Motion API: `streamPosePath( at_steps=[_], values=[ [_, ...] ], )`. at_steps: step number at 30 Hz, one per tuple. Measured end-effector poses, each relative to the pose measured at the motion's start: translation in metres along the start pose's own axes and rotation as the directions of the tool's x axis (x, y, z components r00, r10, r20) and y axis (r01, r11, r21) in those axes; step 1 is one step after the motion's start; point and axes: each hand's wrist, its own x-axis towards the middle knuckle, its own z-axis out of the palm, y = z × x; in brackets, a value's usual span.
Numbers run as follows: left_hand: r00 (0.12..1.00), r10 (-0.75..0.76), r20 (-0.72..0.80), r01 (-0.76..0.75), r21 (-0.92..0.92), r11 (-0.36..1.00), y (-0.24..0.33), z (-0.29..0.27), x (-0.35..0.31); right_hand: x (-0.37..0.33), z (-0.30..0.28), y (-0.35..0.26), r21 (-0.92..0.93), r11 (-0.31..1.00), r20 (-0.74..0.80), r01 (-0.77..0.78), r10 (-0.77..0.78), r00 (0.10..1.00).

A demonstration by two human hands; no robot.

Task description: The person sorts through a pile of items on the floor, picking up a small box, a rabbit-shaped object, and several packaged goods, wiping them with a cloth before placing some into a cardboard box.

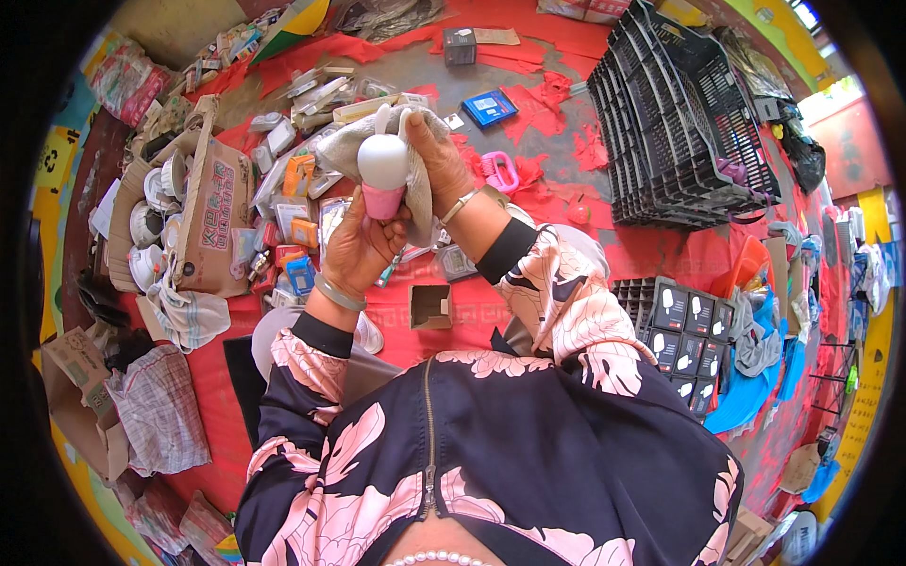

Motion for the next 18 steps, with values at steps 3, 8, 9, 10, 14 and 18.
streamPosePath(
  at_steps=[3, 8, 9, 10, 14, 18],
  values=[
    [0.993, 0.100, -0.062, -0.095, 0.081, 0.992, -0.003, 0.001, 0.001, 0.000, -0.003, 0.002, 0.066, 0.994, -0.160, -0.087, 0.096, 0.982],
    [0.779, 0.616, -0.122, -0.468, 0.541, 0.699, -0.003, 0.005, 0.013, -0.002, 0.005, 0.005, 0.218, 0.969, -0.049, -0.114, 0.127, 0.991],
    [0.748, 0.661, -0.061, -0.467, 0.658, 0.591, 0.001, -0.007, 0.015, -0.004, 0.009, 0.005, 0.246, 0.962, -0.009, -0.121, 0.127, 0.992],
    [0.701, 0.713, -0.007, -0.422, 0.802, 0.423, -0.001, -0.010, 0.015, -0.006, 0.011, 0.008, 0.225, 0.966, 0.004, -0.130, 0.132, 0.991],
    [0.613, 0.775, 0.155, -0.267, 0.963, 0.019, -0.015, -0.005, 0.012, -0.019, 0.016, 0.026, 0.028, 0.997, -0.031, -0.075, 0.076, 0.997],
    [0.657, 0.728, 0.194, -0.183, 0.978, -0.096, -0.021, -0.006, 0.007, -0.015, 0.007, 0.030, 0.024, 0.998, -0.091, -0.054, 0.056, 0.994]
  ],
)
